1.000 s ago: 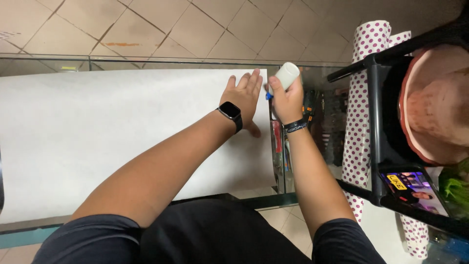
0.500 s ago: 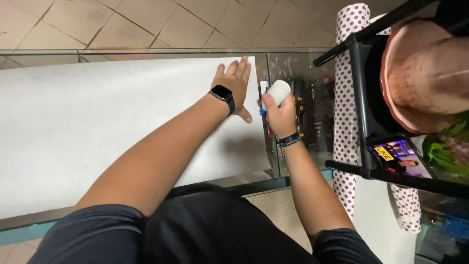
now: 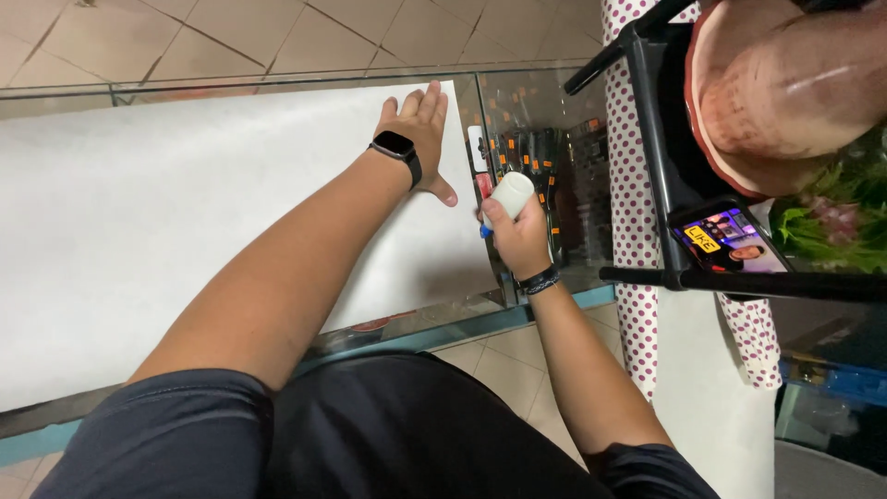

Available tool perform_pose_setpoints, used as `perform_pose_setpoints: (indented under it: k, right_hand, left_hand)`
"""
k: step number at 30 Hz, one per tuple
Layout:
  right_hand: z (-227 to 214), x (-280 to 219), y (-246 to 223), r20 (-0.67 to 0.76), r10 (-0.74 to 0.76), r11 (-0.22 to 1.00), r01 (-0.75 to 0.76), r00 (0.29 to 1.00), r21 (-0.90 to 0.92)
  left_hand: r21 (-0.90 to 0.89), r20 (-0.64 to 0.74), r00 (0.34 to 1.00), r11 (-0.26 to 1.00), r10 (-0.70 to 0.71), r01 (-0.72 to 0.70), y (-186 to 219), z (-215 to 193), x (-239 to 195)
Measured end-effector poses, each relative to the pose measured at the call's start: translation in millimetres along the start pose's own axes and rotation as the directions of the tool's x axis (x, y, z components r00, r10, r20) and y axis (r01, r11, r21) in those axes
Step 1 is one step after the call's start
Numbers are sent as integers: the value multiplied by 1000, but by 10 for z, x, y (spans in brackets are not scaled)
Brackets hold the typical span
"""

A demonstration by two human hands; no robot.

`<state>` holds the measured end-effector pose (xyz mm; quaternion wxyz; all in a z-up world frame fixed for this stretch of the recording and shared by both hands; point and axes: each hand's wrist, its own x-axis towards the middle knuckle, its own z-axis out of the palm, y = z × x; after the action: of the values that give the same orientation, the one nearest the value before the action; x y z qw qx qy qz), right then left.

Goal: Applying glue to a sheet of paper and attaching a decorative patterned paper on top

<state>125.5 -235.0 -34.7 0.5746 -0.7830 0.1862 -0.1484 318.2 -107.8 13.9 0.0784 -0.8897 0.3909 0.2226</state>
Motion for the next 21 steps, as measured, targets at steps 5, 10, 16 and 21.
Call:
perform_pose_setpoints:
  k: [5,10,16,21]
  right_hand:
    - [-100,-228,97,-31,23,994,-26,999,-108]
    - [-140,-496,-157,-40,147,982,-150,988,-114]
    - [-175,-661,-262,11,142,986,-140,990,-88]
    - [-303,-598,-103,30,55,969,-61,998,239]
  left_hand:
    - [-48,-44,998,998,34,-36,-37,16,-39]
    - [-113,-79,994,990,71,-80,-96,4,-138]
    - [-219,-202,972,962,120,-164,-181,149,-115]
    - [-250,-358,920,933,161,-261,-231,350,-186]
